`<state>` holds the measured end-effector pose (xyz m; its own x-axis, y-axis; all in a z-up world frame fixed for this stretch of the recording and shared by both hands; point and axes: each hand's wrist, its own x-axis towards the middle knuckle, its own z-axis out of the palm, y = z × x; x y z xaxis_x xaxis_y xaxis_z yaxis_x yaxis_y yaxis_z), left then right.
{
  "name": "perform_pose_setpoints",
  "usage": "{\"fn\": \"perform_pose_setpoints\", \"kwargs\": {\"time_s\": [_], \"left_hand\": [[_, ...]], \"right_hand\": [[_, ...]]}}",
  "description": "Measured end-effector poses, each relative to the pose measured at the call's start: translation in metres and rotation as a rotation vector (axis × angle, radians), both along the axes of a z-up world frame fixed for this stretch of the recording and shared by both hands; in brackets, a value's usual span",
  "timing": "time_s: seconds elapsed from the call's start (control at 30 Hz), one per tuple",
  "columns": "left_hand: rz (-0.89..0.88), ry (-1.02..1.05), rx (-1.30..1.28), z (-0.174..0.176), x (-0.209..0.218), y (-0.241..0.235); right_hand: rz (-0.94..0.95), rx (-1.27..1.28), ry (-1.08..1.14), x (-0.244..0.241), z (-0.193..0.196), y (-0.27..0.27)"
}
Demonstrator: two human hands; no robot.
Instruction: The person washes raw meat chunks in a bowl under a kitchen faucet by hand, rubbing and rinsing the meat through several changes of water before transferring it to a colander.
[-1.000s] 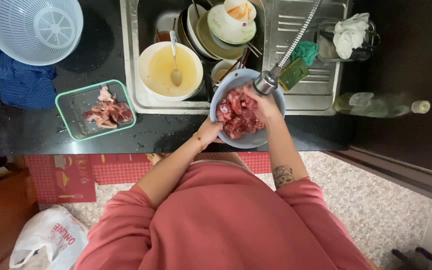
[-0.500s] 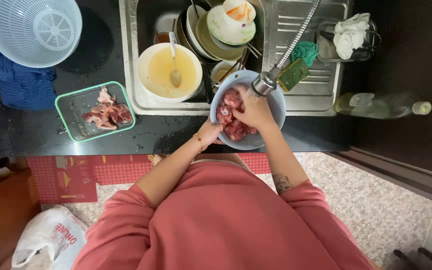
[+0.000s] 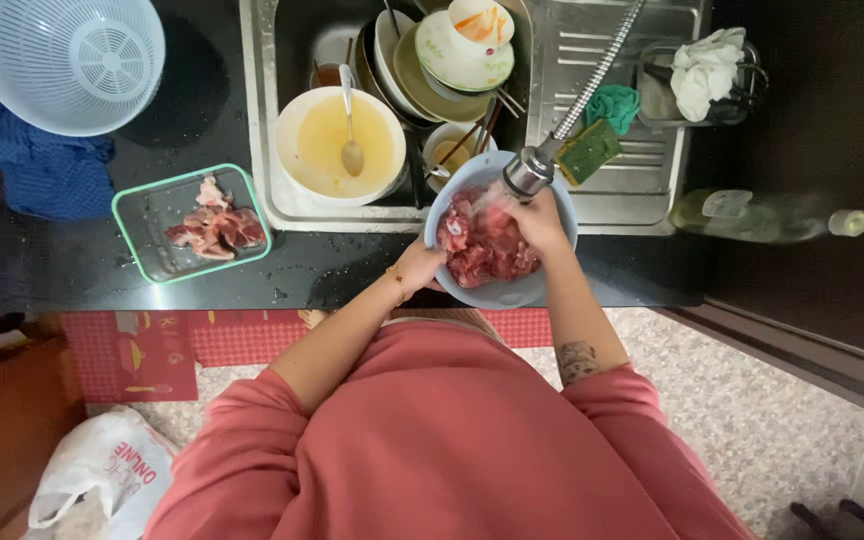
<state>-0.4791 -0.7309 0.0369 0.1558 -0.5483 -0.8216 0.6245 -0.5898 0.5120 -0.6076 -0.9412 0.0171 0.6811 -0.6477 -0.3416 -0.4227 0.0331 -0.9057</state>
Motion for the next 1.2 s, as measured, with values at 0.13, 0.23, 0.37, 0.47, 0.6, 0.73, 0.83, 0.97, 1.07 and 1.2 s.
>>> {"fn": "perform_pose_setpoints", "kwargs": {"time_s": [0.13,0.23,0.37,0.47,0.6,0.73,0.83,0.97,1.07,1.2], "left_hand": [[-0.015,-0.005,-0.002,0.031,0.009,-0.008],[-0.012,0.013,0.012,0.021,0.007,-0.006],[-0.012,-0.005,0.020,0.006,0.004,-0.005],[-0.015,-0.007,0.025,0.011,0.006,-0.005],[-0.018,-0.016,0.049,0.010,0.008,-0.007],[-0.030,-0.020,0.041,0.028,0.010,-0.010],[-0.041,-0.016,0.032,0.024,0.010,-0.007],[-0.044,-0.031,0.034,0.000,0.006,-0.005],[-0.016,-0.037,0.039,-0.007,0.004,-0.004],[-0.022,-0.041,0.038,0.003,0.007,-0.008]], "right_hand": [[-0.081,-0.114,0.019,0.014,0.012,0.006],[-0.053,-0.064,0.250,0.024,0.053,0.026],[0.128,0.095,0.337,0.034,0.105,0.030],[0.363,-0.062,0.491,0.025,0.108,0.020],[0.520,-0.175,0.771,-0.006,0.036,0.004],[0.339,-0.135,0.584,0.016,0.062,0.012],[0.253,-0.091,0.454,0.012,0.051,0.013],[0.229,-0.123,0.445,0.010,0.038,0.012],[0.232,-0.422,0.629,0.008,0.032,0.027],[0.623,-0.890,0.376,0.002,-0.016,0.064]]}}
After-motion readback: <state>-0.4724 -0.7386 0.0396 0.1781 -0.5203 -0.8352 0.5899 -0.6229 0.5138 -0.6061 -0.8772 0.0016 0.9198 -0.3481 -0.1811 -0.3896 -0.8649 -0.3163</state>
